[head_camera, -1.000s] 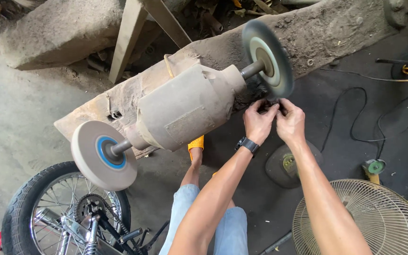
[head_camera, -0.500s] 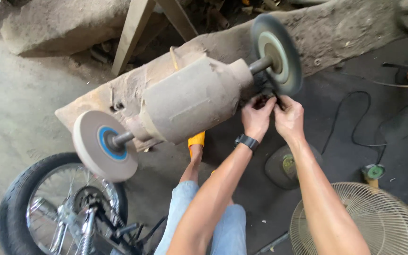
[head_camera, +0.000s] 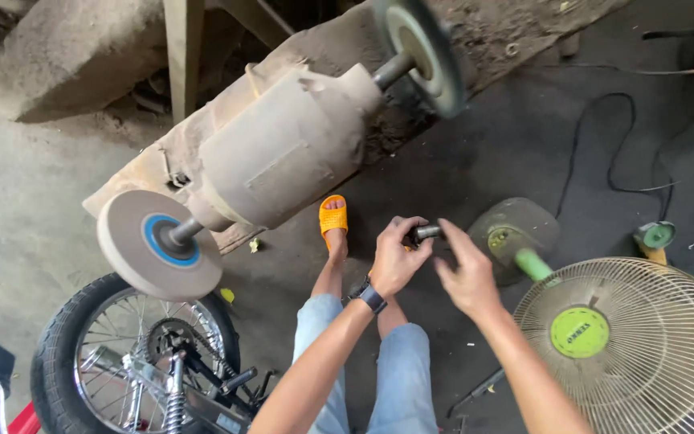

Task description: The person cleans a metal part with a cloth, then uses pliers to remove a small cylindrical component from a larger assembly. They walk to a grinding machine and grind the small component against the spinning wheel. Finally, they use a screwdriver to work on the component before returning to the workbench.

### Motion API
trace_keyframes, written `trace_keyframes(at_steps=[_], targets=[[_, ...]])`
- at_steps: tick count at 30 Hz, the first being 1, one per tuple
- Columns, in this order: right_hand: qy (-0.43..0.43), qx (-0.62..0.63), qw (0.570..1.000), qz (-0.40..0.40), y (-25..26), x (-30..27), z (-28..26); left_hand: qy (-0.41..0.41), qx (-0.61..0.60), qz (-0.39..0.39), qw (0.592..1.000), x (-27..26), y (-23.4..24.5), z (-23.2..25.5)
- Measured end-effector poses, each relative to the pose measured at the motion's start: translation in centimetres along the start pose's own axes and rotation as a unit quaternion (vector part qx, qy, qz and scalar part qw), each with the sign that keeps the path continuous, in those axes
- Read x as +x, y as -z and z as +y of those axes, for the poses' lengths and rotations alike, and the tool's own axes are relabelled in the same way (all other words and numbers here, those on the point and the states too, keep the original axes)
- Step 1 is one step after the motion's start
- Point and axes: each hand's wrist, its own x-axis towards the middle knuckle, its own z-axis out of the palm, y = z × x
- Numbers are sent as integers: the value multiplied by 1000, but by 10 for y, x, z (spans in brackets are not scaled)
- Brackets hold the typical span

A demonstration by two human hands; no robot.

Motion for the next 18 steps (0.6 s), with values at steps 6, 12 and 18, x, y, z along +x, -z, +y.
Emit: trace_keyframes(at_steps=[6,12,18], targets=[[-13,13,996,85,-9,34,4,-31,91,-58,994,36,-4,47],[-95,45,981,165,-19,100,16,3,-11,69,998,79,-25,53],[-109,28,974,196,-14,166,17,8,-26,151,988,143,-45,41]])
